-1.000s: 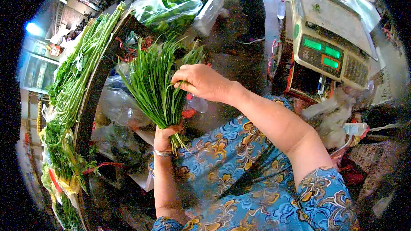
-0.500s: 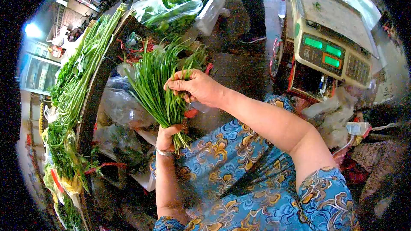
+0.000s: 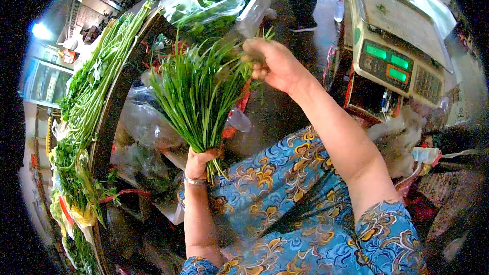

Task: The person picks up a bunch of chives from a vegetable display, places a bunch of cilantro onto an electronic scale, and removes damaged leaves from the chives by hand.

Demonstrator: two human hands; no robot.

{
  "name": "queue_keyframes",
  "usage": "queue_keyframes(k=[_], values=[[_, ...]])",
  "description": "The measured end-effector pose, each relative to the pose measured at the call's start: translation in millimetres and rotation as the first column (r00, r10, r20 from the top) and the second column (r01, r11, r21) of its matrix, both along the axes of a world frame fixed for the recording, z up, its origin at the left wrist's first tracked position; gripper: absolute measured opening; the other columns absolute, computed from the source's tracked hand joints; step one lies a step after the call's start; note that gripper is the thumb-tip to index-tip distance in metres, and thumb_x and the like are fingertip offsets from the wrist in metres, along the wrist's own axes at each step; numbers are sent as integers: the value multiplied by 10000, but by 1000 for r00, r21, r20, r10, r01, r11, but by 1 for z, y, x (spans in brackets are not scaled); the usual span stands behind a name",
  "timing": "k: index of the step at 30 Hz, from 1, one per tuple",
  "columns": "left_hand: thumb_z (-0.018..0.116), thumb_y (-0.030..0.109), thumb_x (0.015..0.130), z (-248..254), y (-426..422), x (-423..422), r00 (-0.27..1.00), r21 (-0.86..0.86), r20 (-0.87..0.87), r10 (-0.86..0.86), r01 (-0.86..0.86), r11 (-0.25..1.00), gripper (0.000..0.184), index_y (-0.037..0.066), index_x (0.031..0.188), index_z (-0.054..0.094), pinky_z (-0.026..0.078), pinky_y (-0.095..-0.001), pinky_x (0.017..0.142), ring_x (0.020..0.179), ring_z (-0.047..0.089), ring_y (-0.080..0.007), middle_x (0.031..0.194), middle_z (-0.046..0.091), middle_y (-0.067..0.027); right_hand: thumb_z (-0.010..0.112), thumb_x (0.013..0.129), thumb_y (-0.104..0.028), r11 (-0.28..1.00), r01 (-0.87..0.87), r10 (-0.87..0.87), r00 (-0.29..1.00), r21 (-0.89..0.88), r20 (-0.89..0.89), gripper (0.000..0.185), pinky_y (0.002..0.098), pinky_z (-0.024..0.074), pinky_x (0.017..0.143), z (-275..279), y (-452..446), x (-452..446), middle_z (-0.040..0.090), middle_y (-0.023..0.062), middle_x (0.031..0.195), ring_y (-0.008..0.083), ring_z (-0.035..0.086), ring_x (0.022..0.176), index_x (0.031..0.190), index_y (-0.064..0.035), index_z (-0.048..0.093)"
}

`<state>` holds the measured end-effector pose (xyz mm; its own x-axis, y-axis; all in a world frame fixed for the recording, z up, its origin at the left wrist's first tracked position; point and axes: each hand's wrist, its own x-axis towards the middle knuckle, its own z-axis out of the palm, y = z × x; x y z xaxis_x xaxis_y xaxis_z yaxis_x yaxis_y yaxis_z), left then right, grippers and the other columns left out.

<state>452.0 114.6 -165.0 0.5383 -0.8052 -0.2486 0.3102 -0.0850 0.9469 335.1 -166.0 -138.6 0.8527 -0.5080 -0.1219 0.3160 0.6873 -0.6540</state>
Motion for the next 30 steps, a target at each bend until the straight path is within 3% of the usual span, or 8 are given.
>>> queue_keyframes(k=[6, 9, 14, 17, 19, 24, 26, 30], values=[[680, -15, 638, -2, -2, 1, 995, 27, -28, -92, 93, 995, 304, -8, 937, 622, 477, -286, 580, 638, 591, -167, 766, 624, -64, 619, 937, -255, 813, 167, -224, 974, -558, -34, 155, 165, 317, 497, 2, 15, 4, 494, -81, 747, -4, 399, 598, 843, -137, 583], [686, -5, 644, -1, -4, -2, 992, 60, 4, -122, 122, 991, 315, -4, 951, 617, 466, -276, 588, 655, 585, -158, 772, 621, -59, 628, 927, -173, 458, 186, -339, 940, -869, 22, 133, 211, 431, 627, 1, 12, 6, 581, -39, 793, 35, 517, 725, 930, -40, 640], [686, -9, 646, -3, -8, -3, 974, 76, 6, -225, 224, 972, 353, -9, 991, 613, 445, -260, 600, 668, 561, -137, 781, 613, -47, 643, 876, -56, 337, 70, -333, 942, -939, -49, 221, 271, 481, 838, -1, 20, 7, 689, 70, 988, 101, 611, 928, 1080, 29, 632], [684, -4, 648, 2, -11, -7, 970, 119, 68, -235, 226, 967, 317, -5, 959, 622, 450, -263, 610, 670, 561, -134, 785, 620, -37, 659, 856, -57, 343, 71, -309, 950, -937, -41, 211, 291, 485, 817, -5, 22, 8, 685, 90, 942, 143, 631, 883, 1052, 19, 638], [685, 2, 648, 2, -10, -7, 968, 153, 107, -228, 211, 965, 300, -2, 941, 627, 452, -264, 614, 672, 562, -134, 782, 621, -33, 654, 852, -65, 140, 67, -262, 965, -988, 29, 168, 310, 482, 771, -2, 23, 5, 667, 118, 884, 194, 627, 808, 1001, 10, 633], [686, 14, 651, -2, -8, -4, 977, 145, 81, -196, 183, 972, 239, 7, 885, 639, 458, -272, 627, 688, 571, -128, 772, 626, -25, 651, 851, -197, 140, 46, -282, 959, -989, 5, 203, 404, 484, 698, 2, 23, 6, 646, 182, 822, 357, 638, 807, 895, -2, 616], [683, 11, 650, -2, -8, -4, 978, 155, 93, -186, 170, 973, 229, 8, 875, 639, 459, -273, 628, 687, 573, -128, 774, 629, -25, 614, 891, -91, 364, 87, -278, 960, -927, -20, 123, 265, 453, 707, 0, 25, 6, 595, 25, 785, 114, 544, 739, 949, 17, 605], [679, 4, 645, -4, -7, -4, 982, 144, 63, -177, 166, 975, 212, 9, 854, 640, 460, -273, 625, 678, 574, -130, 771, 634, -24, 616, 924, -130, 558, 119, -259, 965, -821, -35, 152, 234, 446, 726, 2, 16, 7, 578, -33, 841, 63, 518, 787, 1007, -6, 645]])
